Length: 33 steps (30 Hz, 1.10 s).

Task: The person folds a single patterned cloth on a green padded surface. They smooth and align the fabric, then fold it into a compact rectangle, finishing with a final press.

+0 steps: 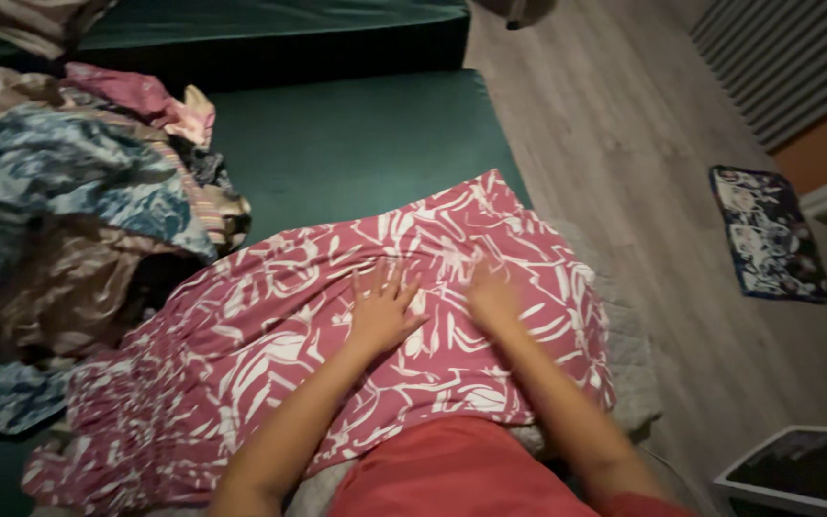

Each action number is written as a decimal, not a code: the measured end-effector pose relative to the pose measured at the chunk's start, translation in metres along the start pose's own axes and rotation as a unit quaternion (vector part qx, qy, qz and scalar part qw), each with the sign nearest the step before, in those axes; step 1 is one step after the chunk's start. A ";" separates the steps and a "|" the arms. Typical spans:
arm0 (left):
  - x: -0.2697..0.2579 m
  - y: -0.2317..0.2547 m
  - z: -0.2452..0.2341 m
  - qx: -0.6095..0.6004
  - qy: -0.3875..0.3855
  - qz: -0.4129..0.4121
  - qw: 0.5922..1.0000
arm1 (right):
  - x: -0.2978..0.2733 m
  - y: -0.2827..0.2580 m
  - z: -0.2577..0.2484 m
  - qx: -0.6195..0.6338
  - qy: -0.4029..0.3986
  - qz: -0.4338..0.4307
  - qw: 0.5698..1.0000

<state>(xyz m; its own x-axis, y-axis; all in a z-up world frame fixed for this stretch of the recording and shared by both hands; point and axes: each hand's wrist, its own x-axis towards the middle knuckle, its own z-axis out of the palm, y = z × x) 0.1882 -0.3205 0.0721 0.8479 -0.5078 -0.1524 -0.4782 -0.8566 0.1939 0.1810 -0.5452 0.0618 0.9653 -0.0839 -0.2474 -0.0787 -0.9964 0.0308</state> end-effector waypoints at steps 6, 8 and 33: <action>0.000 -0.003 0.019 0.025 0.034 0.010 0.999 | -0.004 -0.054 0.039 0.072 0.108 -0.170 0.977; 0.000 -0.003 0.024 0.031 0.015 0.003 0.999 | 0.010 -0.030 0.033 0.056 0.095 -0.133 0.985; -0.009 -0.004 0.028 0.045 0.064 0.026 0.997 | -0.076 0.004 0.021 0.060 0.107 -0.098 0.988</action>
